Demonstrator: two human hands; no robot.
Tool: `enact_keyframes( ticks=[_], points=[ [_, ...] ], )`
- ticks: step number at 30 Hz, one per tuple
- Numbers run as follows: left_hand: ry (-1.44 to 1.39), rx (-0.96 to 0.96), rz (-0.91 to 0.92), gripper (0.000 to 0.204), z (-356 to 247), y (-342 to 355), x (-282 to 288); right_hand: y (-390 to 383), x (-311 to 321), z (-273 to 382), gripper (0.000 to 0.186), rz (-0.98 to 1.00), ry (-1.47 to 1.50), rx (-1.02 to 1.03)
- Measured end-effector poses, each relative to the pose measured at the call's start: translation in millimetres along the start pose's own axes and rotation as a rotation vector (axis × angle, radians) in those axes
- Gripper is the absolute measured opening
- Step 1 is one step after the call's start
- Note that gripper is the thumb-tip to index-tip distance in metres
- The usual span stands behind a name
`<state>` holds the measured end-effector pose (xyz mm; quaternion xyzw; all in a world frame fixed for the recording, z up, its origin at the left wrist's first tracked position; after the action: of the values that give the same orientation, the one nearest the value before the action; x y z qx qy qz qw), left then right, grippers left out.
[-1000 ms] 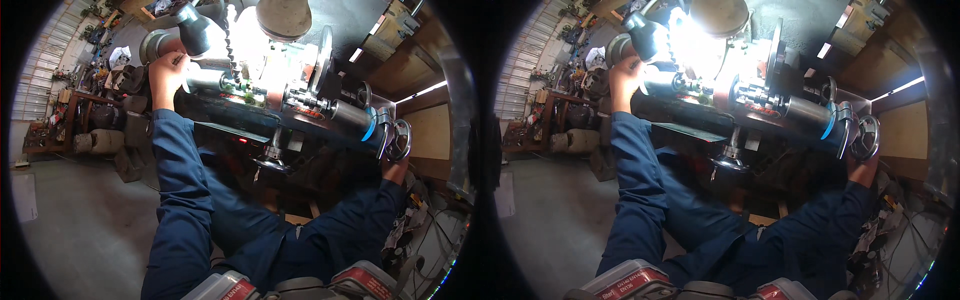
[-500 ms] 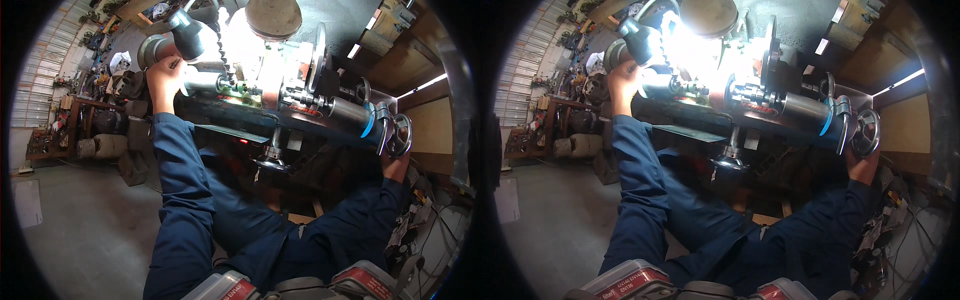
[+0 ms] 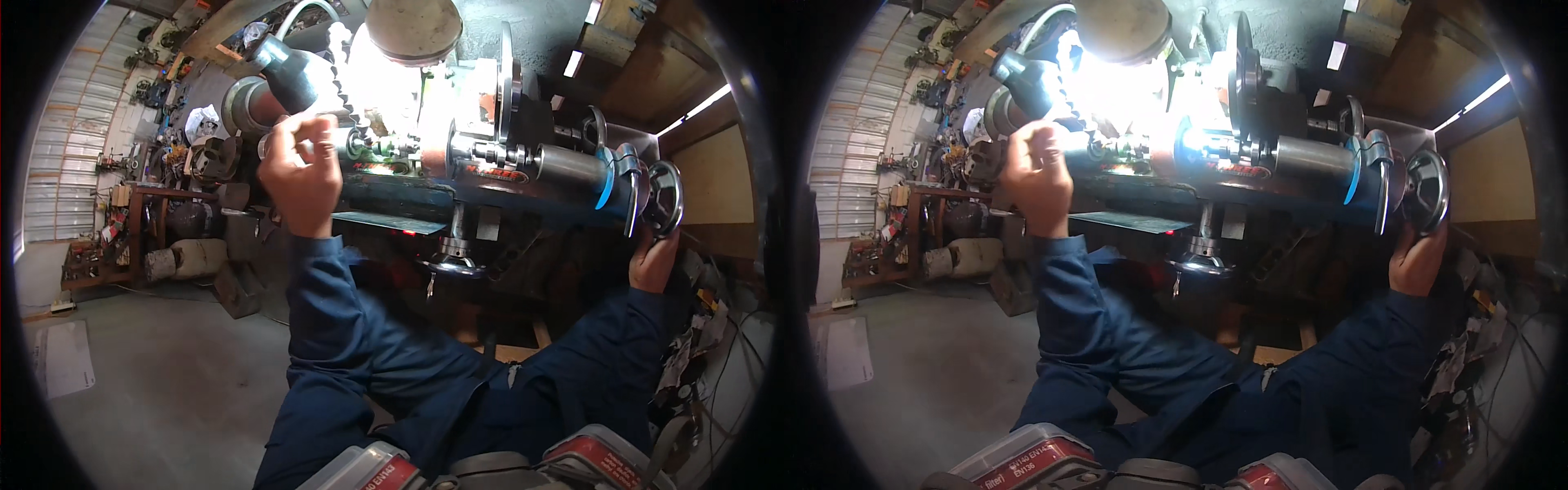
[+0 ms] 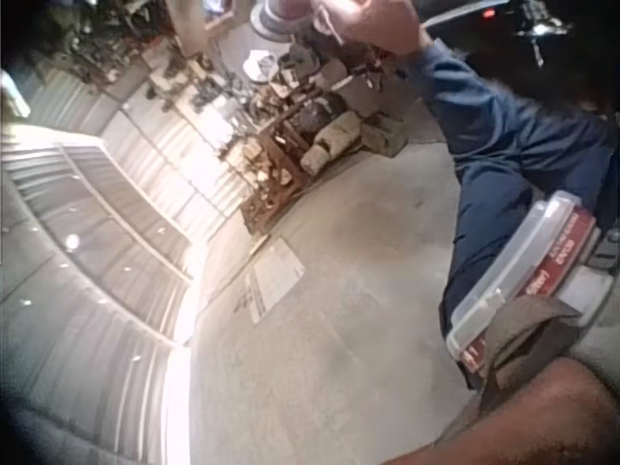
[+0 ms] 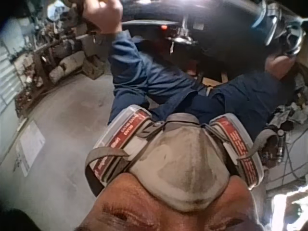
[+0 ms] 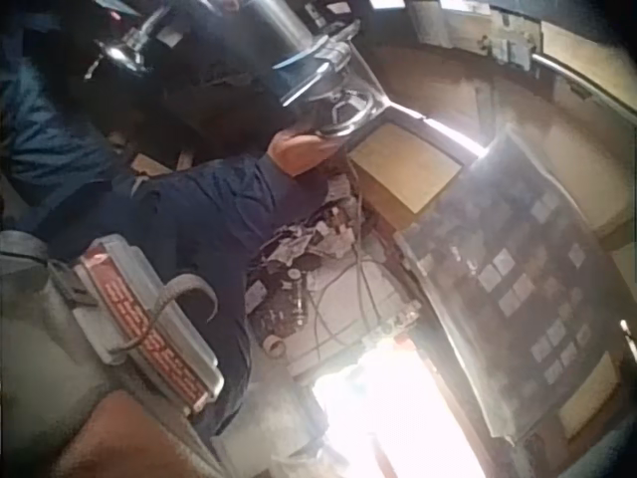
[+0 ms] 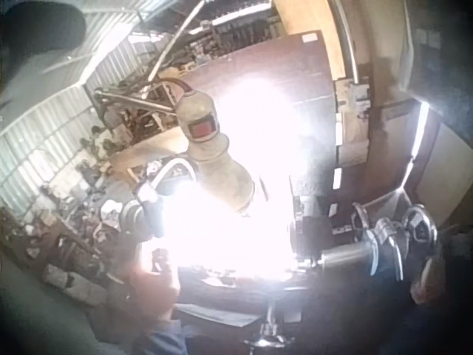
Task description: The person grinds a metal shaft using a lathe machine, measures the component with digital calipers, and turns the machine handwheels and levers to shape the part.
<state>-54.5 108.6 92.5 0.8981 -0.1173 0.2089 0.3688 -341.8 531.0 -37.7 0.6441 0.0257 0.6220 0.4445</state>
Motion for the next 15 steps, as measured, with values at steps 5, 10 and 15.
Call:
enact_keyframes(
  ticks=[5, 10, 15],
  points=[
    [0.077, -0.037, 0.089, 0.035, -12, 4, -35, 36, 16, 41, 0.049, -0.222, 0.014, -0.064],
    [0.209, -0.282, -0.030, 0.029, -15, 15, -43, 54, 22, 48, 0.046, -0.227, 0.032, -0.034],
    [0.287, -0.393, -0.060, 0.032, -22, 16, -40, 73, 31, 53, 0.043, -0.231, -0.014, -0.018]
  ],
)
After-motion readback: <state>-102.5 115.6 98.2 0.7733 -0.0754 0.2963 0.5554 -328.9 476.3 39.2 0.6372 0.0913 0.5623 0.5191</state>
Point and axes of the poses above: each hand's wrist, its own y-axis towards the middle knuckle, its own x-axis out of the back of the hand, z = x × y, the point moved 3 cm from there along y, towards the middle knuckle, and after that the axes turned 5 degrees about x, right-handed, at the moved point
